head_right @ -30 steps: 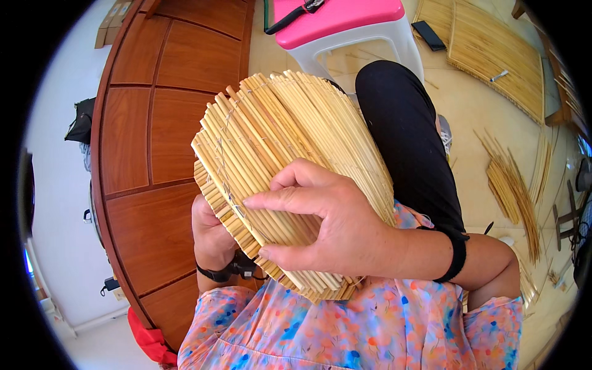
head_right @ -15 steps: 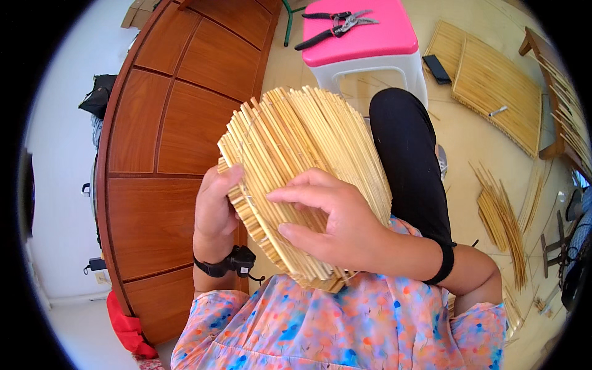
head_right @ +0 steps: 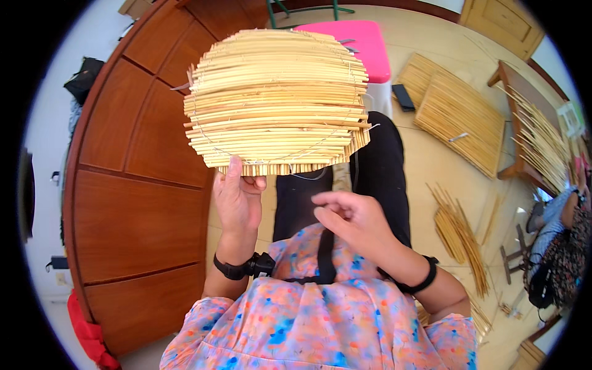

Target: The person weaves together thin strips of straw or bamboo using a needle and thread to construct a hand-held fan, binding the pieces in a circular arrangement.

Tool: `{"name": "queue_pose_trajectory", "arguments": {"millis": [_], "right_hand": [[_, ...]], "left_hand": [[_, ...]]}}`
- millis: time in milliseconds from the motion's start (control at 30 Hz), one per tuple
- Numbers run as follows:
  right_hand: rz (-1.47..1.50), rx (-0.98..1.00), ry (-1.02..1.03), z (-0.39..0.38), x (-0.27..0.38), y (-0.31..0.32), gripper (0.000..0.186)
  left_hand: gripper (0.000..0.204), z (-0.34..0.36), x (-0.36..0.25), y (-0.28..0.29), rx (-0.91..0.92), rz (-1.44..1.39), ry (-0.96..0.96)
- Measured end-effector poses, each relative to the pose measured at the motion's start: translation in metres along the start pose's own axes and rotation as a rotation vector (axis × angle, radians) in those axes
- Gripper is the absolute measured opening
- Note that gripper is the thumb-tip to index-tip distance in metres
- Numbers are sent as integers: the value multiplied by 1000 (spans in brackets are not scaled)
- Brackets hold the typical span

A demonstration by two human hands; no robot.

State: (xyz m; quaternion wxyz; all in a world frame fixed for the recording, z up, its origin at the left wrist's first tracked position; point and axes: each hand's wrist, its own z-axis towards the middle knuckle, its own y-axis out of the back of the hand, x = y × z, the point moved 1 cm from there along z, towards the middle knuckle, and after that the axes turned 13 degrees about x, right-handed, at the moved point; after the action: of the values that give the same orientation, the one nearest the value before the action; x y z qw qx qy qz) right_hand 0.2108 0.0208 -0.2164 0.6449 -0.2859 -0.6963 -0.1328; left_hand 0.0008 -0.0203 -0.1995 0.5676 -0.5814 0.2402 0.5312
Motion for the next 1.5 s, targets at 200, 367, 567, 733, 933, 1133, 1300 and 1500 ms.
{"name": "queue_pose_trajectory", "arguments": {"millis": [200,367,567,733,933,1133,1300,1500], "right_hand": [[477,-162,5,13,-35,15,34],[512,-320,-46,24,-46,15,32],[409,-461,-120,19,-55,34,22],[256,-415,-85,9,-64,42,26],[248,-396,-12,5,-58,37,22],[223,-407,-51,-2,-59,40,22],[188,-462,-30,6,-62,44,15],[153,-407,-76,3,-59,45,20]], "left_hand": [[28,-18,56,-7,15,-173,200],[33,-30,71,-8,81,-238,426],[24,-37,17,19,666,360,959],[18,-9,12,0,736,1146,-151],[20,7,59,-19,916,1144,-410],[13,11,59,-26,1091,1259,-585],[12,-9,31,-48,1073,1157,-951],[18,-9,31,-35,1138,855,-208]]}}
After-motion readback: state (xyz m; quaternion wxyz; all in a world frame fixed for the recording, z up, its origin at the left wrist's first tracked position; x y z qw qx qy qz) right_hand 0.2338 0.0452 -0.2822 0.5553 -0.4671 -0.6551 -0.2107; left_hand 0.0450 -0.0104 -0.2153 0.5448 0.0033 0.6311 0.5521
